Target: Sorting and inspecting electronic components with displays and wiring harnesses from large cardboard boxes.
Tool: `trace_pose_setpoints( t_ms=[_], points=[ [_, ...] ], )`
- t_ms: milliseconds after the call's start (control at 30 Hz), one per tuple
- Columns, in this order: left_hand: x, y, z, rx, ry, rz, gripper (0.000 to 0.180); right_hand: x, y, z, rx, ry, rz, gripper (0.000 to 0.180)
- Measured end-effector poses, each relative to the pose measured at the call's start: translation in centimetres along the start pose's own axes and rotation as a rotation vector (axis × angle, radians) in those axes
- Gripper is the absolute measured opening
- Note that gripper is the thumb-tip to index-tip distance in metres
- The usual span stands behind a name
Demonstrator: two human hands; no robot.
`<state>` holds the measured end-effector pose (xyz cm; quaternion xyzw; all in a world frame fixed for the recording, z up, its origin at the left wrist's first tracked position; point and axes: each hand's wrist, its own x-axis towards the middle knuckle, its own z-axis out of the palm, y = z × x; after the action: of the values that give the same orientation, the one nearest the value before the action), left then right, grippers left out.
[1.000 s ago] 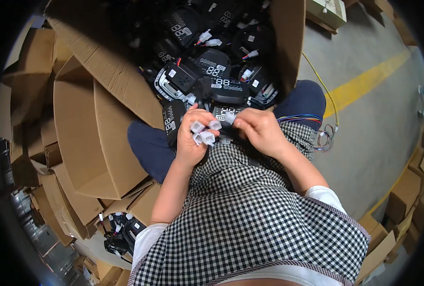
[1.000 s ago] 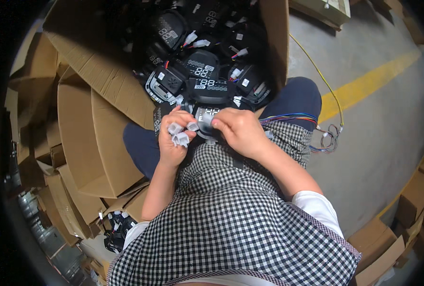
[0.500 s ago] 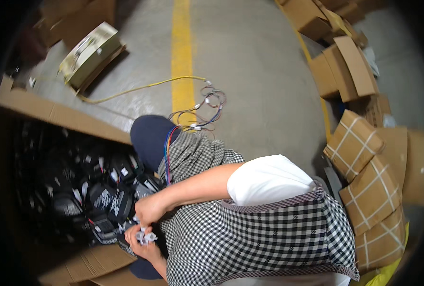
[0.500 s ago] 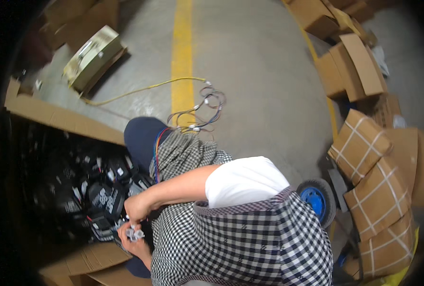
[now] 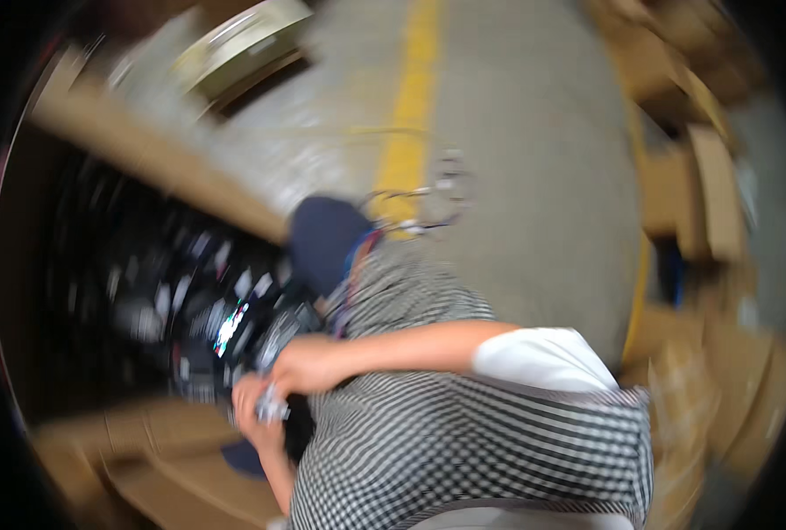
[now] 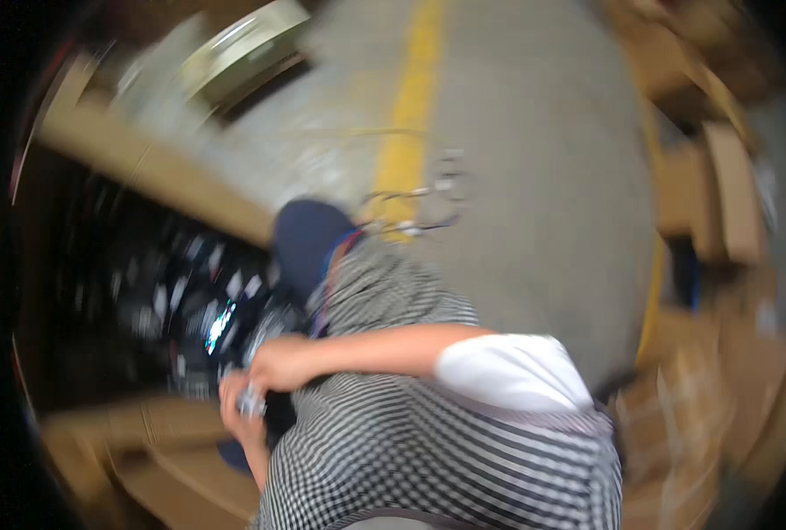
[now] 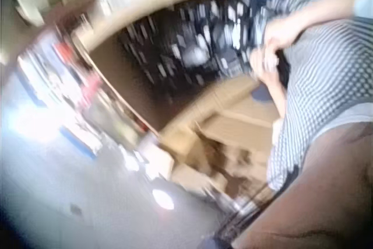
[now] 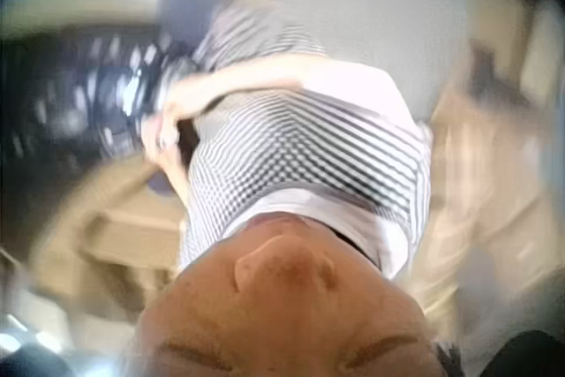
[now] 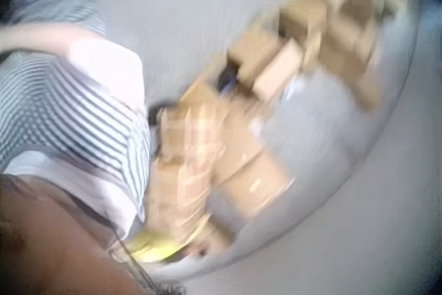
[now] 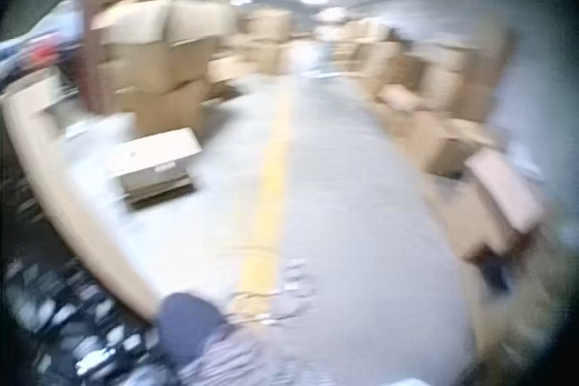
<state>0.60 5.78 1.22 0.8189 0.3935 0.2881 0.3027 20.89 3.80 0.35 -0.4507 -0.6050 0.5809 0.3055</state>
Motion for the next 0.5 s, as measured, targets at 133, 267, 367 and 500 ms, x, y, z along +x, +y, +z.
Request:
trace_pose_setpoints(
  t_ms=[133, 267, 367, 500],
  points=[
    [1.2, 1.2, 0.3, 0.084, -0.11, 0.02, 0.027, -0.5, 0.4, -1.6, -0.049, -0.108, 0.097, 0.033],
    [-1.1, 1.6, 0.5, 0.134, -0.119, -0.094, 0.028, -0.2, 0.1, -1.6, -0.104, -0.231, 0.124, 0.028],
    [-1.2, 1.5, 0.5, 0.174, -0.065, -0.067, 0.029, 0.7, -0.4, -2.9, -0.222, -0.322, 0.075, 0.024],
    [-1.3, 0.6, -0.5, -0.262, 0.266, -0.233, 0.028, 3.7, -1.1, -6.6, 0.088, 0.024, 0.206, 0.023]
  ],
)
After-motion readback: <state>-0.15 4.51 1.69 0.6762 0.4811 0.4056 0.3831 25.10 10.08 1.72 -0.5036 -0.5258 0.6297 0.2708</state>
